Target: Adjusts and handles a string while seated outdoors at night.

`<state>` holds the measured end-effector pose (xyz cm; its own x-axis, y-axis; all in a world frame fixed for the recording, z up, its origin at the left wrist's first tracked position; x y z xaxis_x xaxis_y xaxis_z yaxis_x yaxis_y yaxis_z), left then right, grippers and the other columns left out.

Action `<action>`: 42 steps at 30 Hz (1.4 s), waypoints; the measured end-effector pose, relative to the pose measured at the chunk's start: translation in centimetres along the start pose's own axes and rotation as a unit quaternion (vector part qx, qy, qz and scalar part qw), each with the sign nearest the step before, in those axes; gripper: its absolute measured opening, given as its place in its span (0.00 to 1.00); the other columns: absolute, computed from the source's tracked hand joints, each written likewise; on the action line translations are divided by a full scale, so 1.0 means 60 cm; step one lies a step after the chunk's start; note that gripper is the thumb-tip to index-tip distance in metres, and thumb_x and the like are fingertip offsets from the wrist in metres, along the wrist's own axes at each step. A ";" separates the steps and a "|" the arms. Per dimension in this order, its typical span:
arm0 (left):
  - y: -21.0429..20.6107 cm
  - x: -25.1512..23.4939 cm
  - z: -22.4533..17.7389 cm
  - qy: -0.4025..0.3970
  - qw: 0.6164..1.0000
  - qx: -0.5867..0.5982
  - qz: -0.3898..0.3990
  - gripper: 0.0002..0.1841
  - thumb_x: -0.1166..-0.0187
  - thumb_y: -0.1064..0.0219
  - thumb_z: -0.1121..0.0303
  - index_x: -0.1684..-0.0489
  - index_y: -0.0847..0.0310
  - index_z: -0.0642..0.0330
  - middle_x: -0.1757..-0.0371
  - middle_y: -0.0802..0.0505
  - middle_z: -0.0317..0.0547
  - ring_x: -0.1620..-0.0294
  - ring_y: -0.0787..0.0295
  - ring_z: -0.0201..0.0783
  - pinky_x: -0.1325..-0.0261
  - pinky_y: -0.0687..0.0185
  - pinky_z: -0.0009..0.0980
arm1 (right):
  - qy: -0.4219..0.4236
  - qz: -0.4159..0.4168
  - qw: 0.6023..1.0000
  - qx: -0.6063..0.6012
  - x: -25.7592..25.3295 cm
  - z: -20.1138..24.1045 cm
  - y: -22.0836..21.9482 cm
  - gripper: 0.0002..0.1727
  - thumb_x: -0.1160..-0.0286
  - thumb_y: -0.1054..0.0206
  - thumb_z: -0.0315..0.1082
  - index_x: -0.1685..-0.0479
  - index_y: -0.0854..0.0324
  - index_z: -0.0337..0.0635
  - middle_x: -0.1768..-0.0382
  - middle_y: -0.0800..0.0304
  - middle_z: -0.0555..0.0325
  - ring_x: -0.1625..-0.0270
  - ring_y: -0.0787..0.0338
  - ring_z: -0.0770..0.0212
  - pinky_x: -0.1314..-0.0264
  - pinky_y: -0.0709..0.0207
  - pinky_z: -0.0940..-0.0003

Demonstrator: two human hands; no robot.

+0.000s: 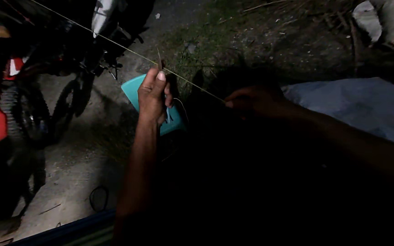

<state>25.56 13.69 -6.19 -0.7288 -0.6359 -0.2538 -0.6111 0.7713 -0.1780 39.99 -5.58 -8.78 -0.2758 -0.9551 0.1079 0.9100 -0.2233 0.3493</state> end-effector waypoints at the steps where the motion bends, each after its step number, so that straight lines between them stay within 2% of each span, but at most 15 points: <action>1: -0.005 -0.002 0.004 0.002 1.000 0.000 0.009 0.12 0.07 0.53 0.66 0.33 0.28 0.50 0.81 0.24 0.27 0.88 0.28 0.24 0.84 0.24 0.19 | -0.004 -0.002 1.000 0.010 -0.003 -0.002 0.005 0.12 0.12 0.39 0.35 0.44 0.12 0.41 0.77 0.17 0.64 0.80 0.21 0.74 0.77 0.23 0.78; 4: -0.047 -0.001 0.040 0.024 0.997 -0.019 0.078 0.17 0.10 0.47 0.66 0.26 0.29 0.56 0.80 0.22 0.29 0.87 0.27 0.25 0.84 0.24 0.21 | -0.005 -0.026 0.999 0.019 -0.008 -0.004 0.018 0.11 0.13 0.37 0.35 0.46 0.12 0.42 0.75 0.15 0.63 0.79 0.20 0.74 0.76 0.22 0.78; 6: -0.067 0.000 0.060 0.046 0.994 -0.025 0.100 0.17 0.11 0.47 0.67 0.27 0.28 0.57 0.78 0.21 0.31 0.87 0.28 0.25 0.84 0.25 0.21 | -0.012 -0.041 0.999 0.023 -0.010 -0.003 0.024 0.10 0.14 0.36 0.34 0.46 0.12 0.41 0.74 0.14 0.63 0.78 0.19 0.74 0.75 0.22 0.78; 7: -0.068 -0.003 0.063 0.051 0.994 -0.022 0.098 0.15 0.11 0.47 0.67 0.30 0.26 0.56 0.79 0.21 0.31 0.87 0.27 0.25 0.84 0.25 0.21 | -0.017 -0.046 0.999 0.021 -0.011 -0.003 0.026 0.10 0.15 0.35 0.34 0.46 0.12 0.41 0.73 0.14 0.62 0.78 0.19 0.74 0.74 0.22 0.78; 11: -0.032 -0.021 0.047 0.040 0.998 0.008 0.051 0.16 0.09 0.50 0.66 0.27 0.30 0.53 0.81 0.24 0.28 0.88 0.28 0.25 0.84 0.25 0.21 | -0.016 -0.050 0.998 0.020 -0.011 -0.005 0.029 0.09 0.15 0.35 0.34 0.47 0.11 0.41 0.73 0.14 0.62 0.78 0.19 0.74 0.74 0.22 0.79; 15: -0.037 -0.015 0.055 0.036 0.997 0.035 0.063 0.17 0.09 0.49 0.66 0.25 0.31 0.52 0.82 0.25 0.28 0.88 0.28 0.25 0.84 0.25 0.21 | -0.033 -0.045 0.998 0.011 -0.007 -0.015 0.028 0.09 0.15 0.35 0.35 0.48 0.11 0.43 0.74 0.14 0.63 0.79 0.20 0.74 0.76 0.23 0.79; 17: -0.019 -0.018 0.053 0.027 0.998 0.033 0.042 0.16 0.08 0.51 0.65 0.27 0.30 0.52 0.82 0.24 0.28 0.88 0.28 0.25 0.84 0.25 0.21 | -0.044 -0.032 0.998 0.014 -0.004 -0.023 0.027 0.10 0.14 0.36 0.36 0.48 0.11 0.44 0.76 0.15 0.64 0.81 0.21 0.74 0.78 0.24 0.79; 20: 0.019 -0.024 0.040 0.016 0.999 0.035 -0.006 0.11 0.06 0.54 0.63 0.38 0.29 0.47 0.82 0.23 0.27 0.88 0.28 0.24 0.84 0.25 0.20 | -0.054 -0.008 0.997 0.047 0.006 -0.029 0.025 0.12 0.12 0.38 0.37 0.45 0.11 0.44 0.75 0.15 0.62 0.79 0.19 0.72 0.77 0.22 0.76; 26: -0.004 -0.007 0.059 0.038 0.997 0.052 0.035 0.16 0.08 0.51 0.64 0.25 0.32 0.49 0.81 0.25 0.28 0.88 0.29 0.26 0.85 0.26 0.21 | -0.053 -0.021 0.996 0.072 0.017 -0.035 0.036 0.11 0.13 0.37 0.37 0.46 0.10 0.45 0.72 0.12 0.60 0.76 0.17 0.70 0.73 0.19 0.74; 29: 0.033 -0.014 0.046 0.032 0.998 0.052 -0.006 0.14 0.06 0.54 0.63 0.30 0.31 0.46 0.82 0.24 0.26 0.88 0.29 0.24 0.84 0.25 0.20 | -0.067 -0.016 0.994 0.083 0.023 -0.049 0.052 0.11 0.13 0.37 0.36 0.47 0.10 0.45 0.73 0.13 0.60 0.78 0.18 0.70 0.75 0.21 0.73; 32: 0.052 -0.017 0.041 0.020 0.998 0.055 -0.030 0.12 0.06 0.53 0.63 0.33 0.30 0.46 0.82 0.23 0.29 0.89 0.27 0.26 0.85 0.23 0.21 | -0.060 -0.017 0.994 0.087 0.027 -0.057 0.064 0.10 0.14 0.37 0.34 0.48 0.10 0.44 0.74 0.13 0.60 0.78 0.18 0.70 0.76 0.21 0.74; 34: 0.041 -0.015 0.047 0.022 0.998 0.048 -0.021 0.10 0.07 0.52 0.64 0.36 0.30 0.46 0.82 0.24 0.29 0.89 0.28 0.26 0.85 0.24 0.21 | -0.074 -0.005 0.995 0.068 0.027 -0.064 0.062 0.09 0.14 0.37 0.32 0.48 0.11 0.42 0.71 0.11 0.58 0.76 0.14 0.67 0.74 0.17 0.72; 37: 0.006 -0.011 0.063 0.023 1.000 0.020 0.006 0.18 0.08 0.51 0.66 0.22 0.34 0.51 0.81 0.24 0.30 0.88 0.28 0.26 0.84 0.24 0.22 | -0.093 0.008 0.995 0.034 0.020 -0.064 0.050 0.13 0.13 0.36 0.37 0.39 0.14 0.45 0.63 0.08 0.56 0.71 0.10 0.64 0.68 0.12 0.68; 39: -0.032 -0.003 0.081 0.029 0.999 0.003 0.031 0.21 0.09 0.48 0.67 0.18 0.35 0.53 0.80 0.21 0.31 0.87 0.26 0.27 0.84 0.23 0.23 | -0.069 0.009 0.997 0.040 0.011 -0.052 0.040 0.16 0.11 0.39 0.41 0.34 0.16 0.46 0.61 0.08 0.57 0.69 0.09 0.66 0.66 0.11 0.69; 42: -0.093 0.016 0.114 0.058 0.995 -0.012 0.076 0.19 0.10 0.46 0.67 0.22 0.30 0.54 0.77 0.20 0.31 0.86 0.26 0.26 0.83 0.23 0.22 | -0.011 -0.006 0.999 0.045 -0.006 -0.031 0.029 0.16 0.10 0.41 0.40 0.38 0.15 0.42 0.65 0.10 0.59 0.73 0.13 0.71 0.70 0.14 0.74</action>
Point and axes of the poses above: each hand's wrist, its own x-axis away from the middle knuckle, its own y-axis out of the back of the hand, z = x × y, the point moved 9 cm from there along -x, towards the middle knuckle
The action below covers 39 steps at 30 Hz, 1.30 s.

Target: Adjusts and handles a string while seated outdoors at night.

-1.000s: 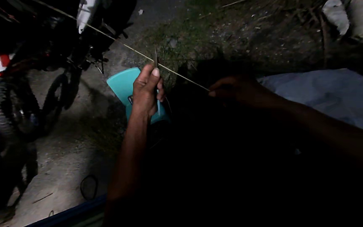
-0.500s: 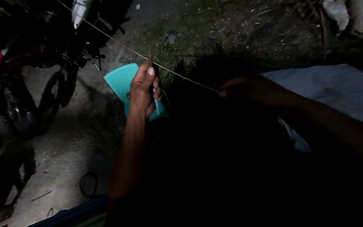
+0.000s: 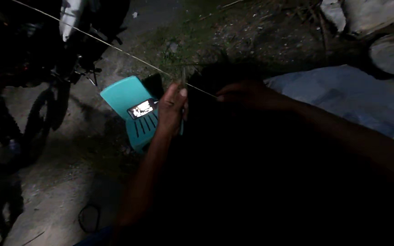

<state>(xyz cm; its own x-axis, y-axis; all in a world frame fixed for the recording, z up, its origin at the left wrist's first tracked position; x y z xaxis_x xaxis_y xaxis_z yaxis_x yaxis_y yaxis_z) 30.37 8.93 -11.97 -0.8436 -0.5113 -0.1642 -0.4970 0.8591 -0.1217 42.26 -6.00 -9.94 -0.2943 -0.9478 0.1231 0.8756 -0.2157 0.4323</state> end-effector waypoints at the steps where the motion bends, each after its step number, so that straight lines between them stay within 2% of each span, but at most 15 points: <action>1: -0.015 0.003 0.009 0.011 1.000 -0.003 0.008 0.19 0.09 0.47 0.67 0.23 0.29 0.54 0.77 0.20 0.32 0.86 0.26 0.25 0.83 0.24 0.21 | 0.003 -0.007 1.000 0.000 -0.003 0.005 -0.001 0.15 0.10 0.41 0.39 0.39 0.14 0.40 0.66 0.11 0.59 0.74 0.14 0.72 0.70 0.15 0.74; 3: -0.028 0.006 0.020 0.029 0.999 -0.005 0.017 0.13 0.08 0.47 0.64 0.31 0.26 0.50 0.78 0.22 0.32 0.87 0.28 0.25 0.84 0.27 0.19 | -0.005 -0.013 1.000 0.003 -0.006 0.009 -0.002 0.15 0.10 0.40 0.38 0.41 0.14 0.39 0.69 0.12 0.58 0.77 0.16 0.72 0.73 0.17 0.75; 6: 0.000 -0.011 0.014 0.024 1.000 0.013 -0.012 0.20 0.08 0.48 0.67 0.20 0.31 0.52 0.77 0.20 0.31 0.85 0.26 0.26 0.83 0.25 0.21 | 0.005 -0.003 1.000 0.026 -0.007 0.006 0.001 0.15 0.09 0.42 0.38 0.42 0.13 0.39 0.74 0.15 0.60 0.80 0.20 0.74 0.76 0.21 0.77; 7: 0.011 -0.017 0.009 0.015 1.000 0.018 -0.021 0.19 0.09 0.48 0.67 0.22 0.30 0.52 0.78 0.21 0.31 0.85 0.27 0.26 0.82 0.24 0.22 | 0.005 -0.001 0.999 0.036 -0.004 0.007 0.004 0.16 0.09 0.42 0.39 0.42 0.13 0.40 0.72 0.14 0.60 0.80 0.20 0.73 0.76 0.21 0.76; 9: 0.017 -0.021 0.001 0.002 0.999 0.025 -0.026 0.11 0.09 0.49 0.66 0.36 0.27 0.49 0.79 0.23 0.30 0.87 0.29 0.26 0.84 0.25 0.22 | -0.001 -0.004 0.999 0.048 0.000 0.011 0.008 0.16 0.09 0.42 0.40 0.42 0.12 0.41 0.71 0.13 0.59 0.79 0.18 0.71 0.75 0.19 0.73; 11: 0.011 -0.016 -0.001 0.004 0.999 0.033 -0.017 0.09 0.08 0.48 0.65 0.40 0.25 0.49 0.80 0.25 0.31 0.88 0.31 0.27 0.84 0.27 0.22 | 0.003 0.000 0.999 0.053 0.002 0.013 0.011 0.16 0.09 0.42 0.40 0.43 0.12 0.42 0.71 0.12 0.59 0.78 0.18 0.71 0.75 0.19 0.74; 16: 0.057 -0.030 -0.020 -0.016 0.997 0.050 -0.054 0.13 0.07 0.53 0.65 0.30 0.30 0.49 0.80 0.24 0.29 0.87 0.29 0.26 0.84 0.25 0.22 | 0.014 0.013 0.997 0.072 0.006 0.013 0.020 0.15 0.09 0.43 0.39 0.44 0.11 0.43 0.75 0.15 0.62 0.81 0.21 0.73 0.78 0.23 0.76; 22: 0.091 -0.035 -0.040 -0.045 0.993 0.076 -0.081 0.10 0.07 0.53 0.65 0.37 0.30 0.46 0.82 0.24 0.28 0.89 0.30 0.26 0.85 0.25 0.21 | 0.005 -0.001 0.996 0.084 0.016 0.009 0.036 0.14 0.10 0.40 0.39 0.46 0.10 0.45 0.74 0.14 0.62 0.79 0.20 0.73 0.77 0.22 0.75; 25: 0.106 -0.035 -0.052 -0.056 0.991 0.078 -0.092 0.12 0.06 0.54 0.65 0.33 0.31 0.48 0.82 0.24 0.28 0.89 0.29 0.25 0.84 0.25 0.20 | 0.013 0.002 0.997 0.081 0.020 0.005 0.042 0.13 0.11 0.40 0.37 0.48 0.09 0.44 0.76 0.14 0.63 0.81 0.20 0.73 0.78 0.23 0.75; 28: 0.111 -0.034 -0.057 -0.057 0.990 0.085 -0.097 0.12 0.06 0.54 0.66 0.33 0.30 0.48 0.82 0.24 0.28 0.89 0.29 0.25 0.85 0.25 0.20 | 0.010 0.004 0.997 0.077 0.025 -0.003 0.049 0.13 0.11 0.39 0.37 0.50 0.08 0.46 0.76 0.14 0.63 0.82 0.21 0.73 0.80 0.24 0.75; 32: 0.119 -0.033 -0.063 -0.066 0.990 0.071 -0.101 0.07 0.06 0.53 0.65 0.50 0.29 0.48 0.82 0.25 0.29 0.89 0.30 0.25 0.85 0.26 0.20 | 0.001 -0.001 0.996 0.088 0.036 -0.015 0.062 0.12 0.12 0.38 0.36 0.50 0.08 0.46 0.75 0.13 0.63 0.80 0.19 0.72 0.78 0.23 0.74; 33: 0.122 -0.033 -0.065 -0.068 0.989 0.075 -0.107 0.07 0.06 0.53 0.65 0.48 0.29 0.48 0.83 0.24 0.29 0.89 0.30 0.25 0.85 0.26 0.20 | 0.003 -0.001 0.996 0.088 0.040 -0.018 0.065 0.12 0.12 0.39 0.36 0.50 0.09 0.46 0.76 0.13 0.63 0.81 0.20 0.72 0.80 0.23 0.75; 35: 0.130 -0.030 -0.070 -0.067 0.988 0.075 -0.119 0.10 0.06 0.54 0.64 0.36 0.31 0.48 0.83 0.25 0.28 0.90 0.30 0.25 0.86 0.26 0.20 | 0.010 -0.003 0.996 0.091 0.049 -0.021 0.073 0.12 0.12 0.39 0.36 0.50 0.08 0.46 0.75 0.13 0.63 0.81 0.19 0.72 0.80 0.23 0.75; 36: 0.135 -0.029 -0.073 -0.065 0.987 0.073 -0.126 0.11 0.05 0.55 0.64 0.33 0.32 0.47 0.82 0.26 0.28 0.90 0.30 0.25 0.86 0.26 0.20 | 0.006 -0.006 0.996 0.089 0.054 -0.022 0.077 0.12 0.13 0.38 0.35 0.51 0.08 0.46 0.76 0.13 0.63 0.82 0.21 0.73 0.81 0.24 0.76; 39: 0.158 -0.025 -0.086 -0.072 0.983 0.076 -0.150 0.10 0.05 0.57 0.63 0.37 0.31 0.44 0.81 0.25 0.27 0.89 0.31 0.25 0.85 0.26 0.21 | -0.022 0.002 0.995 0.099 0.068 -0.029 0.088 0.12 0.12 0.39 0.35 0.51 0.08 0.46 0.78 0.15 0.63 0.82 0.22 0.73 0.79 0.25 0.75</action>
Point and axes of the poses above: each hand's wrist, its own x-axis away from the middle knuckle, its own y-axis out of the back of the hand, z = x × y, the point moved 9 cm from there along -x, towards the middle knuckle
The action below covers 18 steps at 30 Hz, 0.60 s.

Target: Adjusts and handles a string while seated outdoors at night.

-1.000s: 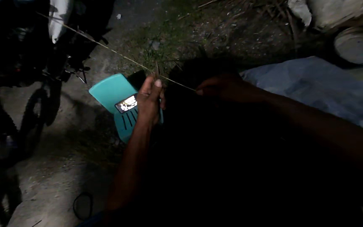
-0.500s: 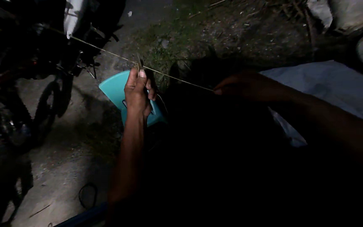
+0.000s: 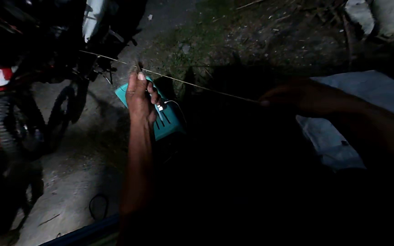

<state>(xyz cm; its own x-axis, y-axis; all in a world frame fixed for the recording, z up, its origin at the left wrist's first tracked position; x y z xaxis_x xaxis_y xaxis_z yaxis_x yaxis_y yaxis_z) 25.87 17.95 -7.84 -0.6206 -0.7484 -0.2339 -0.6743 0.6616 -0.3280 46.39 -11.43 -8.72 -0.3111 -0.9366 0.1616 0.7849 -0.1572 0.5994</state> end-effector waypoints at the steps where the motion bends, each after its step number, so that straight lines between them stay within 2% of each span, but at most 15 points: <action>1: 0.006 -0.001 -0.006 -0.006 1.000 0.003 0.000 0.09 0.04 0.57 0.63 0.41 0.31 0.44 0.81 0.25 0.27 0.89 0.31 0.25 0.85 0.26 0.21 | -0.009 0.000 1.000 0.000 0.004 -0.006 0.003 0.12 0.12 0.40 0.35 0.51 0.08 0.46 0.79 0.15 0.63 0.82 0.22 0.72 0.79 0.25 0.75; 4: 0.008 0.001 -0.016 -0.014 1.000 0.010 -0.001 0.09 0.05 0.56 0.64 0.42 0.31 0.45 0.82 0.26 0.27 0.90 0.31 0.25 0.86 0.26 0.20 | -0.016 0.006 1.000 0.001 0.013 -0.013 0.008 0.12 0.12 0.40 0.35 0.51 0.08 0.45 0.80 0.16 0.63 0.83 0.23 0.71 0.80 0.26 0.74; 9: 0.002 0.004 -0.018 -0.015 1.000 0.010 0.008 0.08 0.05 0.56 0.63 0.51 0.31 0.44 0.83 0.26 0.28 0.90 0.31 0.25 0.86 0.26 0.20 | 0.013 0.010 1.000 -0.014 0.025 -0.010 0.009 0.12 0.13 0.40 0.32 0.53 0.09 0.43 0.83 0.19 0.65 0.85 0.25 0.74 0.82 0.29 0.79; 11: 0.003 0.006 -0.018 -0.016 1.000 0.006 0.009 0.09 0.05 0.57 0.62 0.46 0.30 0.44 0.83 0.25 0.27 0.90 0.31 0.25 0.86 0.26 0.21 | 0.009 0.008 1.000 -0.016 0.028 -0.008 0.010 0.12 0.13 0.41 0.31 0.53 0.08 0.43 0.83 0.19 0.65 0.85 0.25 0.74 0.83 0.29 0.78; 14: -0.007 0.011 -0.009 -0.007 1.000 -0.003 0.018 0.09 0.05 0.57 0.62 0.45 0.30 0.45 0.83 0.26 0.27 0.90 0.32 0.25 0.86 0.27 0.20 | 0.006 -0.004 1.000 -0.021 0.030 -0.012 0.008 0.13 0.12 0.41 0.33 0.53 0.09 0.44 0.82 0.18 0.64 0.85 0.24 0.73 0.83 0.29 0.78; 16: -0.033 0.022 0.007 -0.001 0.999 -0.013 0.045 0.13 0.06 0.55 0.62 0.31 0.31 0.48 0.83 0.24 0.27 0.90 0.30 0.24 0.86 0.26 0.19 | 0.011 -0.006 1.000 -0.027 0.028 -0.010 0.004 0.13 0.12 0.41 0.34 0.51 0.09 0.43 0.80 0.17 0.63 0.85 0.23 0.73 0.83 0.27 0.78; 18: -0.067 0.036 0.029 0.015 0.996 -0.008 0.090 0.16 0.07 0.52 0.64 0.25 0.33 0.51 0.82 0.24 0.27 0.89 0.29 0.25 0.85 0.25 0.20 | 0.012 -0.001 0.999 -0.033 0.025 -0.005 -0.003 0.13 0.11 0.41 0.35 0.49 0.09 0.44 0.80 0.17 0.64 0.85 0.24 0.73 0.83 0.28 0.79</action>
<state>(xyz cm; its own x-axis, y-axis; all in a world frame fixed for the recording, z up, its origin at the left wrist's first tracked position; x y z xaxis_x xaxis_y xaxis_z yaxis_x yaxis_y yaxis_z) 27.93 13.58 -8.60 -0.7430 -0.6167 -0.2601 -0.5574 0.7853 -0.2695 45.94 -12.87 -8.80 -0.2998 -0.9434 0.1419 0.8187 -0.1781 0.5458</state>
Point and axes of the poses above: each hand's wrist, its own x-axis away from the middle knuckle, its own y-axis out of the back of the hand, z = x × y, the point moved 9 cm from there along -x, towards the middle knuckle
